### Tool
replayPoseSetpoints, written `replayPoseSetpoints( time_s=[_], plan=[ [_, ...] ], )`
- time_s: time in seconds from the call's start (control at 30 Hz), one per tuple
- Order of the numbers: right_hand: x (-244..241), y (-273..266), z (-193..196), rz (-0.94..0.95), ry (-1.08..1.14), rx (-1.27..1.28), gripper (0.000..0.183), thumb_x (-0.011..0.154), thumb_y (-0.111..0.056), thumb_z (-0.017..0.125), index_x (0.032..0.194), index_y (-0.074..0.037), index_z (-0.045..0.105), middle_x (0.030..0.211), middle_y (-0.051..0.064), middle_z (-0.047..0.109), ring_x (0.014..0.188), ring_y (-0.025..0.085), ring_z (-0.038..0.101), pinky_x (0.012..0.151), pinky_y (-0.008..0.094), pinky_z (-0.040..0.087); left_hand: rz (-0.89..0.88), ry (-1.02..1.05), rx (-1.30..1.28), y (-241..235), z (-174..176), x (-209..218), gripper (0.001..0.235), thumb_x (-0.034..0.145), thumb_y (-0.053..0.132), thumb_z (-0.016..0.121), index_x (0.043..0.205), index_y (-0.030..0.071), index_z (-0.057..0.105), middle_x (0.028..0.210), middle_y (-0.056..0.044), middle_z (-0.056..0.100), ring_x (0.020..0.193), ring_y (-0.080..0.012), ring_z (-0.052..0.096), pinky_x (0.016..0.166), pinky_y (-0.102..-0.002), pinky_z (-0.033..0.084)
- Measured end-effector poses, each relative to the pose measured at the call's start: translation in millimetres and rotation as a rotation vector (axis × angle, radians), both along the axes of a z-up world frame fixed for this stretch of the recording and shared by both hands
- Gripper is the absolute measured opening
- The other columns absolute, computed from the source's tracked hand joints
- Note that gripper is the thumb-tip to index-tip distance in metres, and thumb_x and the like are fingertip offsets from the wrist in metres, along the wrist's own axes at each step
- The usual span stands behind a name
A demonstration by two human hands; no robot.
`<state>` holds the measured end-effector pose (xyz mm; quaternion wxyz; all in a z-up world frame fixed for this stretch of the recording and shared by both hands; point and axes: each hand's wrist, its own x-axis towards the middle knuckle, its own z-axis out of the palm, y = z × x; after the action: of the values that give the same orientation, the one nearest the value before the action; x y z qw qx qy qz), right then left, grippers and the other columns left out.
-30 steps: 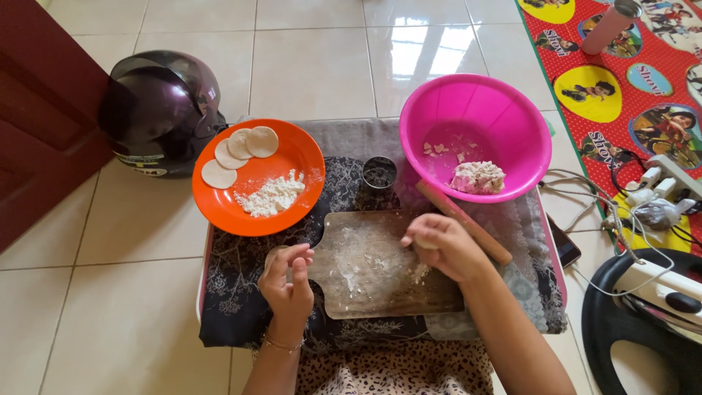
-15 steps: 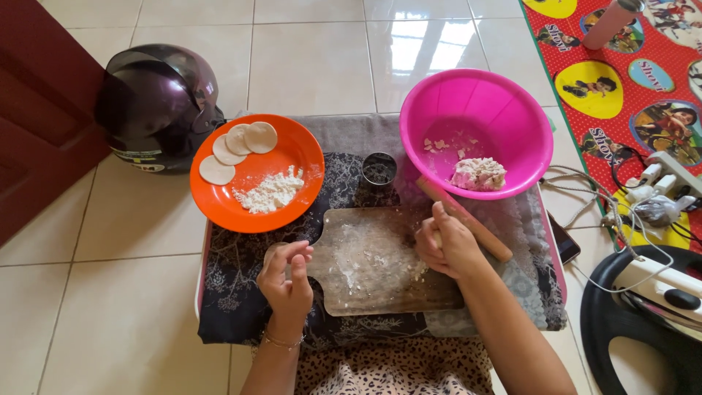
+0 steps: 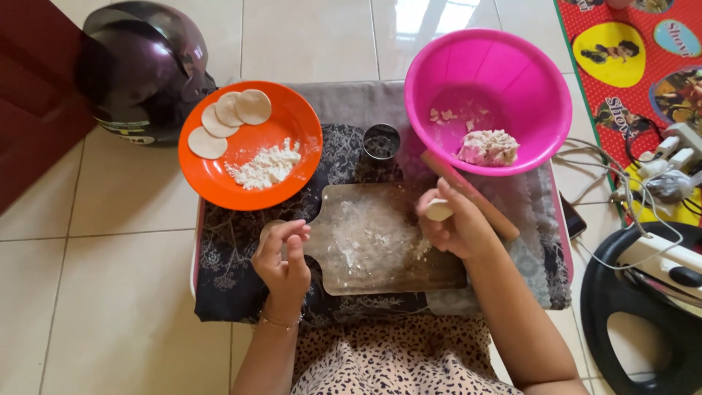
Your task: Rolling out dough with a rolling pin and cutting it into circular wrappers using a metal cutter.
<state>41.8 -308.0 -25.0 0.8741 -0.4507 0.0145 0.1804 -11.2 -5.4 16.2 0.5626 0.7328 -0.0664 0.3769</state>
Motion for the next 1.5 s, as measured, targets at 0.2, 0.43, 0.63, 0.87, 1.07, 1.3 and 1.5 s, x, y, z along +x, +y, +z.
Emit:
replayPoseSetpoints(
  time_s=[0.2,0.43,0.63,0.87,1.07,1.3,1.5],
  plan=[
    [-2,-1,-3,-0.017,0.034,-0.061,0.026,0.105,-0.021,0.056,0.109,0.005,0.058,0.082,0.026,0.068,0.058,0.031,0.072,0.046,0.042,0.064,-0.011,-0.012,-0.006,1,-5,3,0.030,0.102,0.022,0.053,0.097,0.004,0.077,0.077,-0.003,0.075,0.060,-0.0156,0.068,0.065,-0.029,0.057],
    [0,9,23,-0.128,0.052,0.073,0.078,0.109,-0.060,0.033,0.049,-0.010,0.040,0.044,0.000,0.025,0.031,0.006,0.019,0.021,0.016,0.017,-0.020,-0.009,0.000,3,-7,3,0.031,0.103,0.021,0.052,0.097,0.003,0.077,0.077,-0.004,0.075,0.060,-0.0157,0.067,0.064,-0.029,0.057],
    [2,13,25,-0.241,0.121,0.089,0.079,0.105,-0.062,0.032,0.044,-0.012,0.032,0.037,0.001,0.017,0.026,0.010,0.014,0.022,0.022,0.012,-0.041,-0.009,0.021,0,-14,5,0.036,0.103,0.030,0.054,0.095,0.001,0.076,0.076,-0.007,0.073,0.059,-0.0184,0.066,0.058,-0.029,0.055],
    [-10,14,42,0.113,0.018,-0.066,0.034,0.100,-0.015,0.058,0.124,0.007,0.066,0.083,0.020,0.070,0.056,0.016,0.059,0.044,0.028,0.049,-0.058,0.111,-0.032,-3,-15,-5,0.030,0.101,0.018,0.050,0.101,-0.004,0.070,0.085,-0.012,0.070,0.068,-0.0183,0.063,0.065,-0.027,0.055],
    [-7,1,41,0.320,0.021,0.267,0.055,0.111,-0.042,0.035,0.099,0.003,0.064,0.081,0.013,0.061,0.056,0.017,0.057,0.045,0.026,0.051,-0.084,0.212,-0.062,-4,-19,-9,0.027,0.103,0.011,0.045,0.110,-0.007,0.064,0.095,-0.016,0.069,0.077,-0.0191,0.061,0.074,-0.028,0.054],
    [-11,10,52,0.112,0.047,0.085,0.059,0.100,-0.048,0.053,0.052,-0.014,0.042,0.045,-0.002,0.033,0.037,0.008,0.022,0.035,0.022,0.015,-0.047,0.234,-0.032,-4,-21,-10,0.029,0.106,0.015,0.046,0.111,-0.007,0.064,0.092,-0.015,0.069,0.076,-0.0196,0.063,0.074,-0.028,0.055],
    [-11,15,53,-0.129,0.122,0.143,0.067,0.107,-0.048,0.036,0.048,-0.018,0.038,0.041,-0.005,0.028,0.031,0.009,0.018,0.029,0.026,0.013,-0.064,0.210,-0.035,-3,-22,-8,0.027,0.104,0.010,0.045,0.111,-0.007,0.065,0.092,-0.016,0.069,0.076,-0.0197,0.062,0.074,-0.028,0.055]
  ],
)
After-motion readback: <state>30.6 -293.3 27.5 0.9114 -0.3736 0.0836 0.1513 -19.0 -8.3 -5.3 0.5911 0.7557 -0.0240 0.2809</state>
